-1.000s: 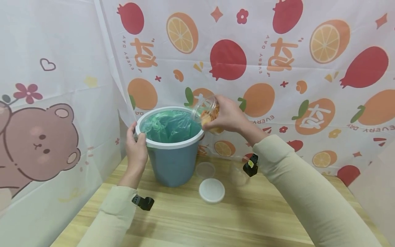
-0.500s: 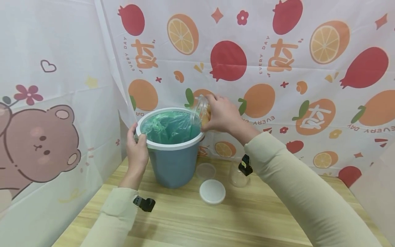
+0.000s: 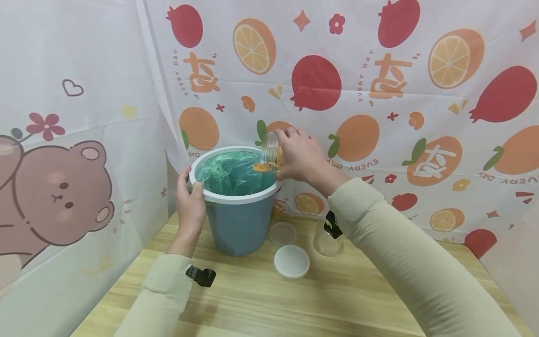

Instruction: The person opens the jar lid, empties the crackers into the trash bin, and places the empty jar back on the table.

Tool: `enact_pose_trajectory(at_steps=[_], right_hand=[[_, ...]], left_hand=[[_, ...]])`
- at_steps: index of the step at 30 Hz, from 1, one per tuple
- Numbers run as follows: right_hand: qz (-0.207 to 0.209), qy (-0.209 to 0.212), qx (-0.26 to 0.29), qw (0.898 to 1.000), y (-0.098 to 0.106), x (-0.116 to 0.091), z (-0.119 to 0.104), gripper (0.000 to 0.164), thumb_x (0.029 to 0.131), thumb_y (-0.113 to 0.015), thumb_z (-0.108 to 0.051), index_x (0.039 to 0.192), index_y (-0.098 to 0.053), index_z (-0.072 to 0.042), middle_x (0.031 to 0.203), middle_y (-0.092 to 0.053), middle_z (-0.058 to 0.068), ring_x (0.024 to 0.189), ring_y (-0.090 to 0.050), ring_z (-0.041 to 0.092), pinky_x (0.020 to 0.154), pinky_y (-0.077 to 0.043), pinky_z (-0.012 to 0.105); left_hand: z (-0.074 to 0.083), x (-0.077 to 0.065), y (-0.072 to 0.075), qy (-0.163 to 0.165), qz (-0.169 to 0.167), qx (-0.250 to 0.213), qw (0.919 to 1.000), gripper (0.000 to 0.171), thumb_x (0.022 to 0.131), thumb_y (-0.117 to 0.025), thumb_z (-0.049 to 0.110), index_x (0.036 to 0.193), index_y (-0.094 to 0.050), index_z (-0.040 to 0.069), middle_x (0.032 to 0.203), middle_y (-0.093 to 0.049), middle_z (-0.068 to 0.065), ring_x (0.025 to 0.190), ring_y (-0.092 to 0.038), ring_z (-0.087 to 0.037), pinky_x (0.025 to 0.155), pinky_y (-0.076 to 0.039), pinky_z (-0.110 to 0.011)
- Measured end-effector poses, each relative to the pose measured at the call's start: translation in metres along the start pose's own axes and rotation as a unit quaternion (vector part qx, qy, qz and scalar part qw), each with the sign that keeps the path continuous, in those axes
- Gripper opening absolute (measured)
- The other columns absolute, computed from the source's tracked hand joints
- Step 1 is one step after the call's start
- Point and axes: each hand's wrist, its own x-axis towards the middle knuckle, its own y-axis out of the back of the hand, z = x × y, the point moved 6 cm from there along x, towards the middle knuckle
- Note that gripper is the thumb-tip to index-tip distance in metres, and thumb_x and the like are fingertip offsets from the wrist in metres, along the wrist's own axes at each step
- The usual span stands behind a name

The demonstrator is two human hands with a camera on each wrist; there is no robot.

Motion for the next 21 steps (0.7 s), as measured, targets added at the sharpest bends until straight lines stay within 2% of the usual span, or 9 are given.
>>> enact_pose_trajectory(at_steps=[7,21], right_hand=[[-0.007,0.017,-0.043,0.999,-0.002,0.003,-0.009,0.107,0.068,-0.089,-0.048,0.155,-0.033,-0.019,0.156,-0.043,0.008,0.143,-0.038,0.031,0.108,-0.045,0.054],[-0.005,0.064,-0.098,0.993,-0.005,0.011,-0.03,0.1,0.073,-0.085,-0.042,0.156,-0.034,-0.019,0.152,-0.046,0.007,0.141,-0.041,0.03,0.113,-0.04,0.055]], left_hand=[[0.0,0.0,-0.001,-0.001,-0.002,0.002,1.0,0.062,0.099,-0.036,0.022,0.16,-0.027,0.02,0.168,-0.027,0.003,0.156,-0.022,-0.016,0.128,-0.021,-0.041],[0.0,0.0,0.0,-0.004,-0.001,-0.001,1.0,0.061,0.099,-0.036,0.022,0.16,-0.028,0.019,0.167,-0.028,0.002,0.156,-0.023,-0.017,0.128,-0.022,-0.042]])
